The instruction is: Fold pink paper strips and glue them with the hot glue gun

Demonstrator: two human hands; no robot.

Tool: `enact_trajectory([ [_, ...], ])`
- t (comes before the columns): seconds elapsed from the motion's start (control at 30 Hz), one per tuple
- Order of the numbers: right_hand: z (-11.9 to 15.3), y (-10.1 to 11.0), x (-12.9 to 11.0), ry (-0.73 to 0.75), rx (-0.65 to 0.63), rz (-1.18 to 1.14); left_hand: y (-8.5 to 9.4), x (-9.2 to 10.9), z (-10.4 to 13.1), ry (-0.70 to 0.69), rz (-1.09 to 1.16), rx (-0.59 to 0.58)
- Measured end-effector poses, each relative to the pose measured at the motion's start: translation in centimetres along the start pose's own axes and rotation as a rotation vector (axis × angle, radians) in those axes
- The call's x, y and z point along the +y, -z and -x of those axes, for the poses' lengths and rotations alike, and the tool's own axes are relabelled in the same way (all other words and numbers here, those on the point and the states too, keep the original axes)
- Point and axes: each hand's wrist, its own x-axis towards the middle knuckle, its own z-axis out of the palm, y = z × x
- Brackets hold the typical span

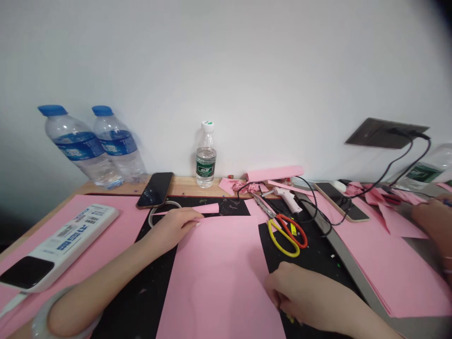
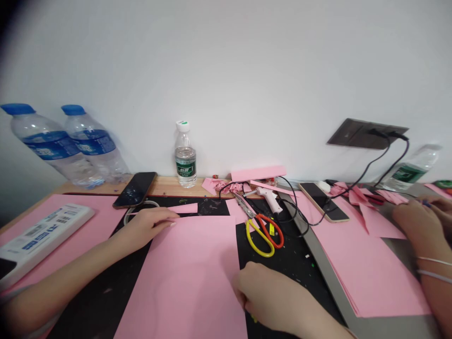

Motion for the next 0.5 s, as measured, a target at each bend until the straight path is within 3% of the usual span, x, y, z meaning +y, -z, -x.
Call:
enact_trajectory([
  [0.07,-0.8,1.1,0.8,0.002,0.021,-0.061,-0.1,-0.1,0.1,0.004,0.005,0.000],
  [0.13,-2.1,2.7,1.8,-0.049,0.133,-0.135,-0.1,-0.2,0.1,0.004,0.007,0.002],
  [0.23,-4.6,4.9,3.5,-0.129,0.550,-0.072,-0.2,-0.4,0.3,-0.004,0.007,0.011],
  [0.33,-7.3,5.5,4.3,-0.061,0.868,0.070,-0.5,-0.5,0.4,-0.018,0.005,0.024],
  [0.4,-8.8,4.7,4.1,0.024,0.919,0.054,-0.6,-0.7,0.5,-0.031,0.003,0.032],
  [0.5,-10.3,2.8,3.3,0.222,0.809,0.031,-0.9,-1.0,0.6,-0.051,0.006,0.033],
])
